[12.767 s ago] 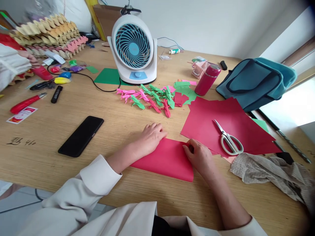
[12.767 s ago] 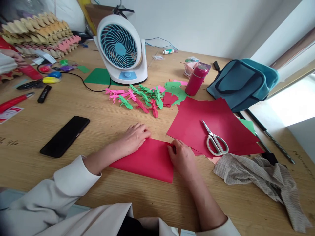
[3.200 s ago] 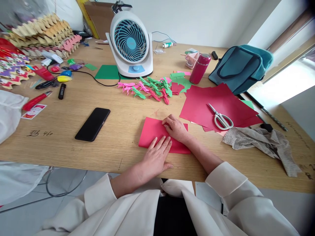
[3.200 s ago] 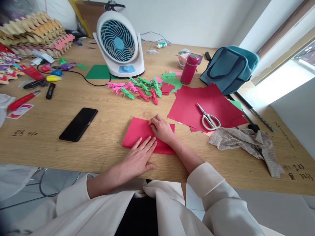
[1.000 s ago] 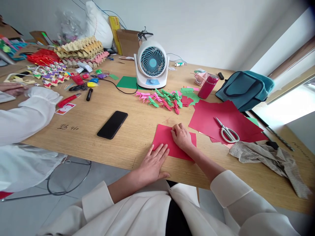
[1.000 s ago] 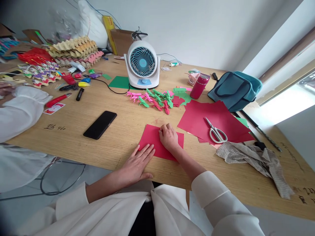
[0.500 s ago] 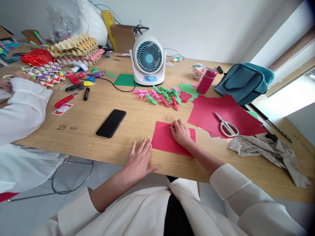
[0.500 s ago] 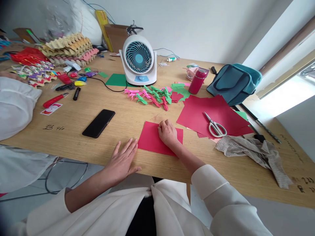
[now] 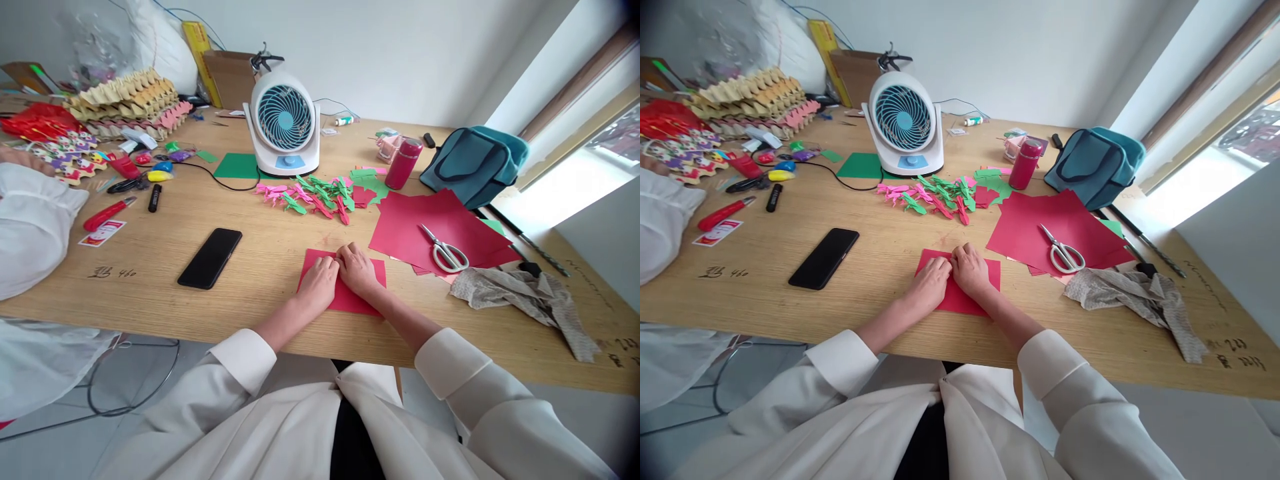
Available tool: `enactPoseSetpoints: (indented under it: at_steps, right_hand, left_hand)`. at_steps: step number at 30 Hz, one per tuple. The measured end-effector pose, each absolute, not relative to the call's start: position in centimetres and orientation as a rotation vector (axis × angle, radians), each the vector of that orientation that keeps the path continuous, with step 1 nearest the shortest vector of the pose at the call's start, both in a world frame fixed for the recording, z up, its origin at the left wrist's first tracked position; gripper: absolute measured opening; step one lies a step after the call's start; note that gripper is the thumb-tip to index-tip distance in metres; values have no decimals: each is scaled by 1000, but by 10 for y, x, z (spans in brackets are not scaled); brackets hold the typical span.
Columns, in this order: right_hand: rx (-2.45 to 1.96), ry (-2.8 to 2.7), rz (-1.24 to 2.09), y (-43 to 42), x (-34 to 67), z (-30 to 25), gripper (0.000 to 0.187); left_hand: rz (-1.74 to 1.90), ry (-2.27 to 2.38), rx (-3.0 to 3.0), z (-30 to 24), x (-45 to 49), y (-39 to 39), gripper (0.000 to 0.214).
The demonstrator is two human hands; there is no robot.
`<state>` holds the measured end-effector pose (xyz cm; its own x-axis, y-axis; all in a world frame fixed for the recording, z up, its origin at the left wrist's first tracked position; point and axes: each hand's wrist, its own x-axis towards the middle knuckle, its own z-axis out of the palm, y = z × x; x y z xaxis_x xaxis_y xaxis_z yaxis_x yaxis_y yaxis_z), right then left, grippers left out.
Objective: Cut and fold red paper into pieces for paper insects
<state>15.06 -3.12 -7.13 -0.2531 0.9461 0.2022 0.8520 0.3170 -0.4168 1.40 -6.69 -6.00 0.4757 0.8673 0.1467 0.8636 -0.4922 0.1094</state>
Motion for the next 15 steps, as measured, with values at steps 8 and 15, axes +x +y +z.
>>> enactPoseSetpoints:
  at_steps: [8,15]
  right_hand:
    - [-1615,-2103,412,-34,156,-57,17]
    - [-1482,-1817,418,-82,111,-48,39]
  left_hand:
    - [596,1623,2592,-72,17,-71,30]
    - [787,1510,2539,-103,15,-58,34]
